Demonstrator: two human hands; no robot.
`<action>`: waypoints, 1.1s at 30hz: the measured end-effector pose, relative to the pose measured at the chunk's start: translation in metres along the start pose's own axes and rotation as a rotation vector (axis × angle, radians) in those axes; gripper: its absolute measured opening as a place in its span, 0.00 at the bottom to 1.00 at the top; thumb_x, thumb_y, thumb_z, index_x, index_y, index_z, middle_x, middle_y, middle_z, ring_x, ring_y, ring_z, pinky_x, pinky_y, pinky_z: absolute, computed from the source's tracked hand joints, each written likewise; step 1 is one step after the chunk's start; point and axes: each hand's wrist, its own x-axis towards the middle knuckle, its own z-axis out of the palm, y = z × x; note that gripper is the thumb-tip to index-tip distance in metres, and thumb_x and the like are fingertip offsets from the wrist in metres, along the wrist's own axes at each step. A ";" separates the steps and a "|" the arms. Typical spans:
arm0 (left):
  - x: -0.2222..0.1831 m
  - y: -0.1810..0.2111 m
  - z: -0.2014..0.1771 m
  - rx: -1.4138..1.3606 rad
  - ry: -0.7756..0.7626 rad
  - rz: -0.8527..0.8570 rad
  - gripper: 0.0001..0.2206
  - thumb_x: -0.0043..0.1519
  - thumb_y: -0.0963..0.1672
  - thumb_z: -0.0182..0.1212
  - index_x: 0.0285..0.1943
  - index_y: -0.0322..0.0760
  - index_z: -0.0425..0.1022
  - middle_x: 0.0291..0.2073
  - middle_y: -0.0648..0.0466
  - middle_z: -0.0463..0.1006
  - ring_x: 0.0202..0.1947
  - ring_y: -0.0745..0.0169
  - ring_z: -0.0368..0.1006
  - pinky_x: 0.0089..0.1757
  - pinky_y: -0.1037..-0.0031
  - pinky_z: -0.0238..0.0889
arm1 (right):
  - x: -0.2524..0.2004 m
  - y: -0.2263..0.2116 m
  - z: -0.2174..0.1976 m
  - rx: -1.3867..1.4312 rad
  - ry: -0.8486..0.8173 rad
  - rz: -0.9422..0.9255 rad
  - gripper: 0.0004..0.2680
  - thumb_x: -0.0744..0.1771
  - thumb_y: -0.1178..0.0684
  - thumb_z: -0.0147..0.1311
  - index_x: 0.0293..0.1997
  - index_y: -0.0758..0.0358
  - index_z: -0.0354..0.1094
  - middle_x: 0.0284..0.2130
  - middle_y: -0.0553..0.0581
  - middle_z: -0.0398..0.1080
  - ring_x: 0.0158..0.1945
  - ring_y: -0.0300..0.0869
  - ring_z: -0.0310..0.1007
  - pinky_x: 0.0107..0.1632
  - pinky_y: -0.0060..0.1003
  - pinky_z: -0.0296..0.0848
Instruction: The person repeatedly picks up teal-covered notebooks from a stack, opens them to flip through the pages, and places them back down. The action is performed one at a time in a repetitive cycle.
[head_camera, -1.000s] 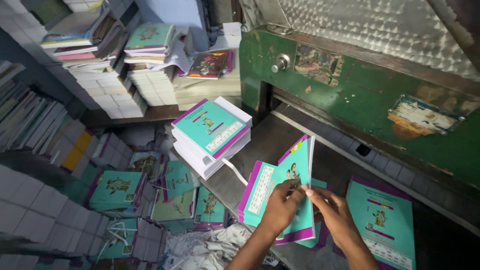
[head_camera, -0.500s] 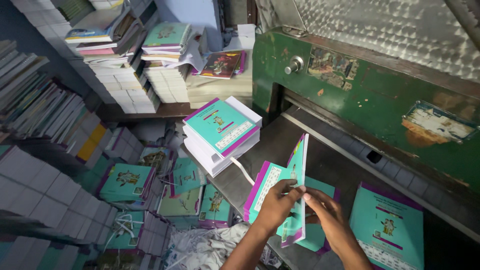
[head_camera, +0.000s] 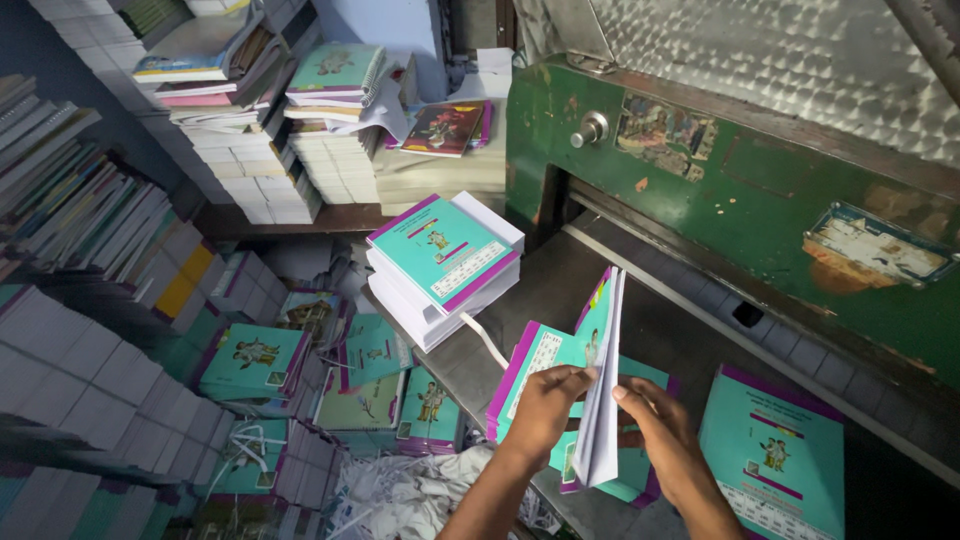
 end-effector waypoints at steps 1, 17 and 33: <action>0.000 0.001 0.000 0.014 -0.001 0.027 0.16 0.65 0.48 0.59 0.47 0.27 0.80 0.40 0.44 0.83 0.40 0.55 0.79 0.45 0.65 0.73 | -0.001 -0.002 0.000 -0.009 -0.005 0.003 0.15 0.66 0.45 0.54 0.51 0.65 0.75 0.34 0.57 0.77 0.33 0.43 0.77 0.37 0.41 0.78; 0.012 -0.024 -0.001 0.059 0.024 0.068 0.14 0.67 0.45 0.54 0.44 0.27 0.81 0.30 0.53 0.79 0.29 0.67 0.71 0.36 0.73 0.64 | -0.001 0.007 -0.012 -0.003 0.039 0.007 0.21 0.61 0.48 0.64 0.57 0.66 0.69 0.41 0.59 0.74 0.44 0.43 0.76 0.41 0.40 0.77; 0.033 -0.038 -0.054 0.313 0.154 0.342 0.12 0.65 0.43 0.56 0.47 0.27 0.80 0.30 0.61 0.77 0.32 0.74 0.69 0.37 0.77 0.65 | 0.025 0.049 -0.076 -0.051 0.193 0.175 0.27 0.61 0.57 0.58 0.69 0.69 0.56 0.47 0.67 0.73 0.50 0.52 0.74 0.52 0.44 0.71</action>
